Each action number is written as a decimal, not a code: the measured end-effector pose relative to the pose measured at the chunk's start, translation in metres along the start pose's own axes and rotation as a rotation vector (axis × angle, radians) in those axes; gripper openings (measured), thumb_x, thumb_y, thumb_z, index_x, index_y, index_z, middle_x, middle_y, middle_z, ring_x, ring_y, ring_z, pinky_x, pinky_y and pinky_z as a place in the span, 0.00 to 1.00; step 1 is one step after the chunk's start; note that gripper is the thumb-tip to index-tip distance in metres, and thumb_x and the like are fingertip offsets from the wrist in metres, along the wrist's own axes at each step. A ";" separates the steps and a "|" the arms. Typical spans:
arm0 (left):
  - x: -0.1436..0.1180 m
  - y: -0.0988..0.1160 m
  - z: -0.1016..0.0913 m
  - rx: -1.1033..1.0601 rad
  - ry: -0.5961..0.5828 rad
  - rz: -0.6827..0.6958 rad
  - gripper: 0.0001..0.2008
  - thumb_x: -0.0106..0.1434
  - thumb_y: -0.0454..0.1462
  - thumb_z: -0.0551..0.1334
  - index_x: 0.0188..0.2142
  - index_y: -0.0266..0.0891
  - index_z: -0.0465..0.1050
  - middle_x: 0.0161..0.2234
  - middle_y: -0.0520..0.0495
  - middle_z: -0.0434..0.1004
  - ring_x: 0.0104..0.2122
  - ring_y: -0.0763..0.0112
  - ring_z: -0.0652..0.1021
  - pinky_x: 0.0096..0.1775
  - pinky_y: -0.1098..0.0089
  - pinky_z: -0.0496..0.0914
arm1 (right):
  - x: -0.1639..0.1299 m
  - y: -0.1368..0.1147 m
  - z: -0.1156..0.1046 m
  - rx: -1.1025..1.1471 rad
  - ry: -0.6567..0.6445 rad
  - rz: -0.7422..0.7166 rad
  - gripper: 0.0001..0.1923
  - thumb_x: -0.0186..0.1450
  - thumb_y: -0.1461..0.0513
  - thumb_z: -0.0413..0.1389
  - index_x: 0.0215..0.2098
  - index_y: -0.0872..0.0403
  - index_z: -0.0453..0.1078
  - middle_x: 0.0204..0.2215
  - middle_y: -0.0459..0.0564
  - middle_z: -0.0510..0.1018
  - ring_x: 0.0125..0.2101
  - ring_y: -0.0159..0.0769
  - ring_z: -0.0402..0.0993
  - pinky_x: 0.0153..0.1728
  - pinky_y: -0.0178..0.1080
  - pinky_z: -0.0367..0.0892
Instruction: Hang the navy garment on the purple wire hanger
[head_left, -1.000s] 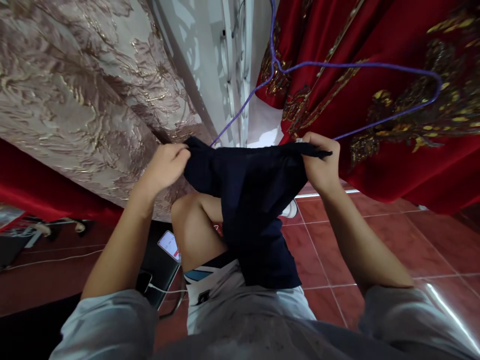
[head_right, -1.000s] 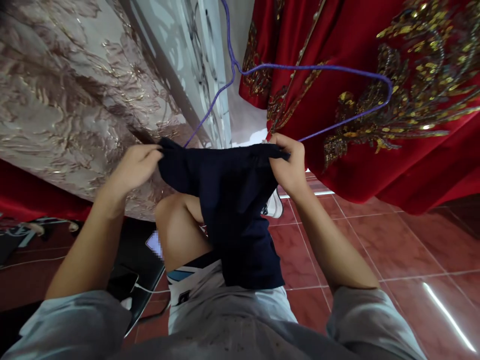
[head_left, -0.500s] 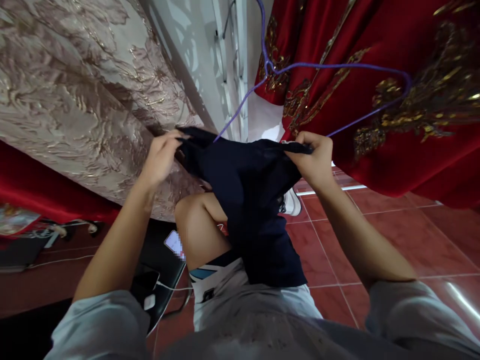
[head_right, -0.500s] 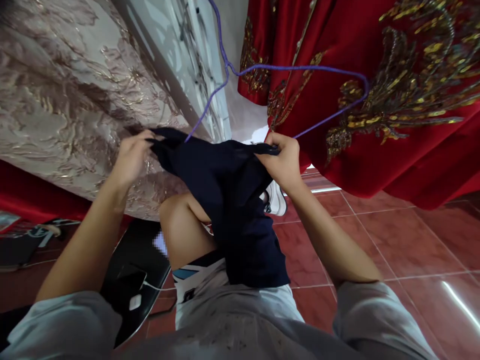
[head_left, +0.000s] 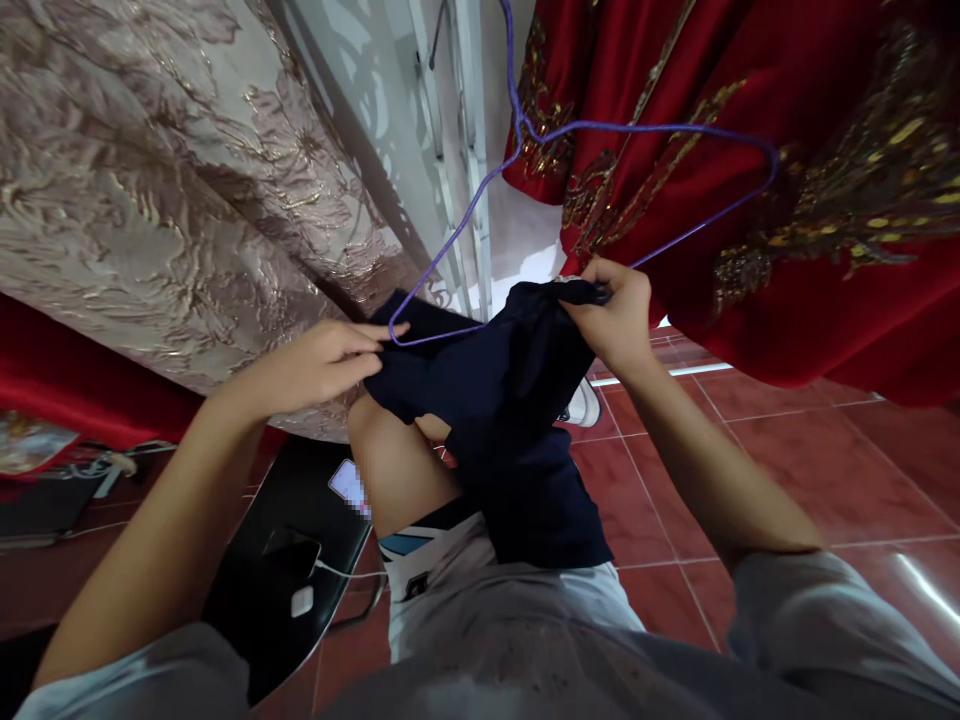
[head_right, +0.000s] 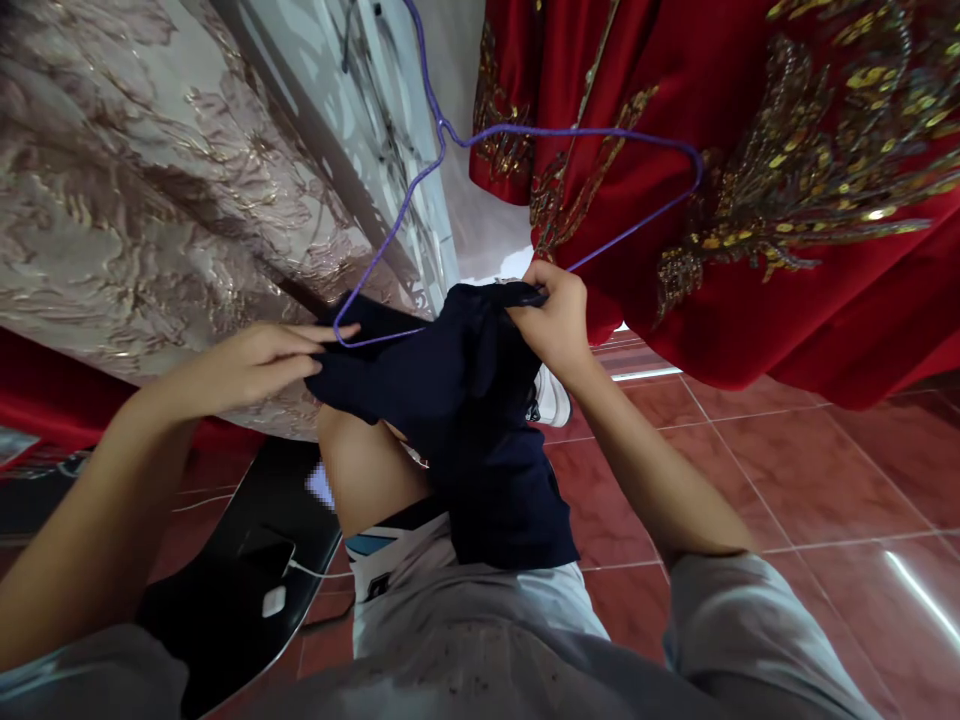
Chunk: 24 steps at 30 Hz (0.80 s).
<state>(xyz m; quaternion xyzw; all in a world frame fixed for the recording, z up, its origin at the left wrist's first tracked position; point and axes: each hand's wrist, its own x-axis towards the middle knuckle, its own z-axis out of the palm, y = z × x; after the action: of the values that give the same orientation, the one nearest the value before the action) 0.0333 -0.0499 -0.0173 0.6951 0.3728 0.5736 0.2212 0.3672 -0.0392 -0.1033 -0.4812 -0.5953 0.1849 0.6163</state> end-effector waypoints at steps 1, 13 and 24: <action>0.004 0.008 -0.004 0.013 -0.024 0.009 0.19 0.77 0.44 0.53 0.42 0.33 0.77 0.51 0.42 0.80 0.64 0.52 0.73 0.61 0.46 0.68 | -0.002 0.000 0.004 -0.003 0.004 0.008 0.15 0.55 0.64 0.63 0.20 0.53 0.60 0.17 0.40 0.59 0.22 0.26 0.54 0.24 0.36 0.49; 0.037 0.017 0.036 0.451 -0.377 0.241 0.12 0.75 0.39 0.57 0.56 0.47 0.71 0.49 0.48 0.82 0.49 0.60 0.82 0.57 0.53 0.75 | -0.029 -0.026 0.015 0.215 -0.213 0.091 0.05 0.58 0.63 0.62 0.28 0.53 0.70 0.24 0.43 0.71 0.25 0.29 0.66 0.28 0.35 0.61; 0.056 -0.015 0.016 0.676 -0.210 0.276 0.07 0.72 0.41 0.62 0.48 0.46 0.73 0.46 0.46 0.74 0.49 0.60 0.72 0.56 0.56 0.69 | 0.048 -0.011 -0.104 0.181 -0.193 0.430 0.19 0.44 0.57 0.79 0.28 0.57 0.80 0.26 0.53 0.82 0.23 0.33 0.75 0.29 0.41 0.70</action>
<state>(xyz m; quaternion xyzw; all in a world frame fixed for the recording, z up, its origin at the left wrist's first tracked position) 0.0481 0.0044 0.0037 0.8275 0.4190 0.3684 -0.0631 0.4685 -0.0451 -0.0497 -0.5198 -0.5163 0.4094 0.5438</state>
